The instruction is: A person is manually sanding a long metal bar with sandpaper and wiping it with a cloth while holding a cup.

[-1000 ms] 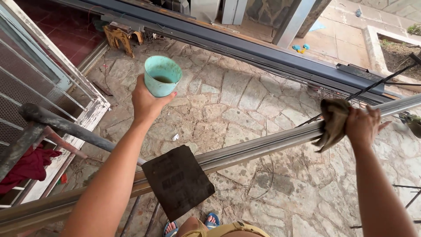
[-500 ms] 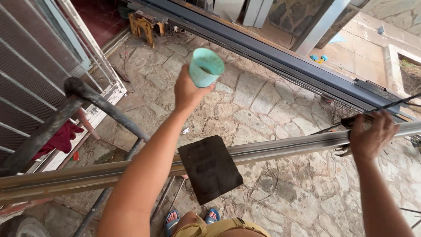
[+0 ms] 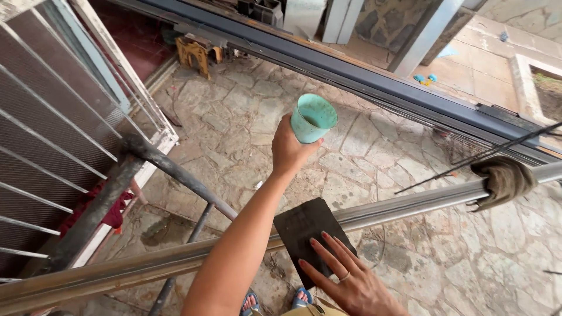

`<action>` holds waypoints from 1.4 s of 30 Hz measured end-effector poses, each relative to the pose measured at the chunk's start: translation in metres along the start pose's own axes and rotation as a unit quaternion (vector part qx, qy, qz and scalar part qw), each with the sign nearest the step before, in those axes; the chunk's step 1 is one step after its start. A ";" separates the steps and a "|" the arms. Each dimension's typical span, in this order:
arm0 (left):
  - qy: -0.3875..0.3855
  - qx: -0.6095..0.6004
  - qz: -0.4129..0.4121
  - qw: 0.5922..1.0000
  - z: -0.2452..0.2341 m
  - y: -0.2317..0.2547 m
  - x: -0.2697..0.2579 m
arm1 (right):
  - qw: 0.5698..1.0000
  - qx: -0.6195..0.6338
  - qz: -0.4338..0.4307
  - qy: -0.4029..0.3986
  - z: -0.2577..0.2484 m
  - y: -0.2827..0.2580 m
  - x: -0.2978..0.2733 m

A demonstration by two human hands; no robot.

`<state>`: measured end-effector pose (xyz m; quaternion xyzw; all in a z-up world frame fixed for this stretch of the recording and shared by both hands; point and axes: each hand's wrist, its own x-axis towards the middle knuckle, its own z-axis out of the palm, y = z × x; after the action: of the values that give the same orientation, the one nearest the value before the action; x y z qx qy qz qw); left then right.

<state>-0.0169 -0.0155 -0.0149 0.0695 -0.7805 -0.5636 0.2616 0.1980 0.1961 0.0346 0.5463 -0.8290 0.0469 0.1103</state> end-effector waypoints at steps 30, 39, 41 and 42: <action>-0.145 0.082 0.250 0.954 0.032 -0.005 -0.022 | 0.810 0.403 0.413 0.104 -0.109 0.195 0.037; -0.152 0.198 0.243 0.938 0.029 0.001 -0.023 | 0.733 0.470 0.489 0.056 -0.061 0.207 0.075; -0.149 0.202 0.233 0.940 0.033 -0.004 -0.023 | 0.710 0.500 0.492 0.053 -0.059 0.204 0.080; -0.149 0.204 0.228 0.940 0.036 -0.007 -0.021 | 0.686 0.528 0.497 0.055 -0.059 0.203 0.082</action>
<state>-0.0173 0.0206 -0.0364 -0.1435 -0.9036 -0.3212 0.2443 -0.0115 0.2156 0.1193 0.0187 -0.8094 0.5551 -0.1907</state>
